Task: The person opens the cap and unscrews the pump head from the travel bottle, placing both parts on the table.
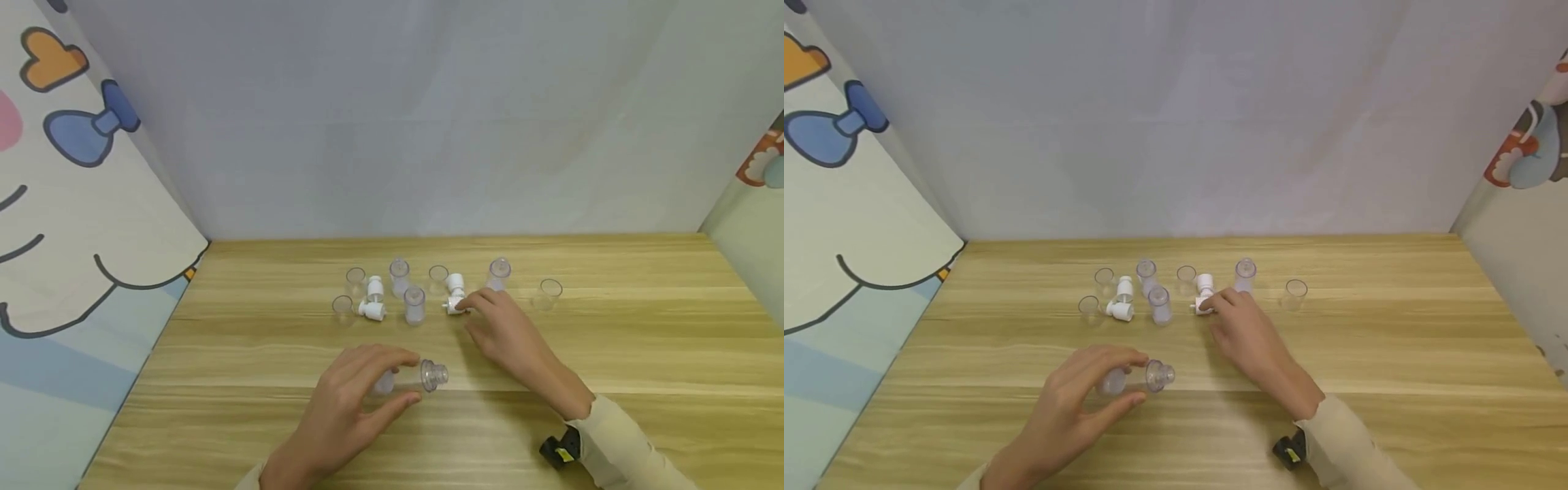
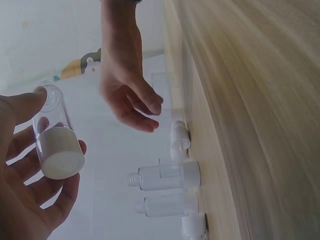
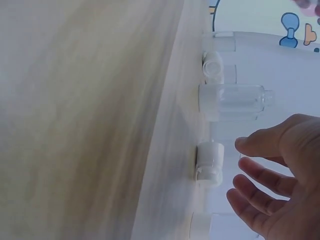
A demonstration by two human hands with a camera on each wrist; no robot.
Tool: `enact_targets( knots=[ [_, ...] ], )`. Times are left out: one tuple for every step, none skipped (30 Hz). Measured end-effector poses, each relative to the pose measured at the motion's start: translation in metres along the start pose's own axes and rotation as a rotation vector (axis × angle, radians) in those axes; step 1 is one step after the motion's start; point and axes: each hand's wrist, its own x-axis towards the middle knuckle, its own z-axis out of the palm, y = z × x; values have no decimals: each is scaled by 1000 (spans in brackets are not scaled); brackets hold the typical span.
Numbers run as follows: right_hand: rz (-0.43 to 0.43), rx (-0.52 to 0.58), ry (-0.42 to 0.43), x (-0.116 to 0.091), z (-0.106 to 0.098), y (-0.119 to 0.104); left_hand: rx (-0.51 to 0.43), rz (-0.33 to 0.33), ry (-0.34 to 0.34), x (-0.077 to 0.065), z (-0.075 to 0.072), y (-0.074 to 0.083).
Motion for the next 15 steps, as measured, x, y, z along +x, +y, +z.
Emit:
enact_targets(
  knots=[
    [10, 9, 0, -4, -1, -1, 1, 3, 3, 1, 0, 0],
    [17, 17, 1, -8, -2, -2, 1, 4, 5, 2, 1, -1],
    [23, 24, 1, -12, -3, -4, 0, 4, 5, 2, 2, -1],
    [27, 29, 1, -16, -4, -5, -2, 4, 4, 3, 2, -1],
    [30, 33, 1, -20, -5, -7, -5, 4, 3, 4, 3, -1],
    [35, 36, 1, -24, -6, -8, -10, 5, 2, 4, 4, -1],
    [36, 38, 3, -29, -6, -9, -13, 7, 1, 5, 4, -1],
    [39, 44, 4, -33, -7, -10, -15, 8, -1, 6, 5, -1],
    [45, 50, 5, -37, -8, -12, -17, 11, -1, 7, 6, -1],
    [49, 57, 9, -41, -9, -12, -19, 13, -2, 8, 7, -1],
    [49, 63, 14, -45, -10, -13, -19, 17, -1, 9, 8, -1],
    [51, 70, 18, -49, -11, -14, -19, 18, -1, 9, 9, -1],
    [48, 76, 25, -53, -12, -15, -17, 20, -1, 10, 10, -1],
    [43, 82, 33, -57, -13, -15, -16, 19, -1, 11, 11, -2],
    [37, 90, 40, -60, -14, -16, -15, 19, 0, 12, 13, -2]
  ],
)
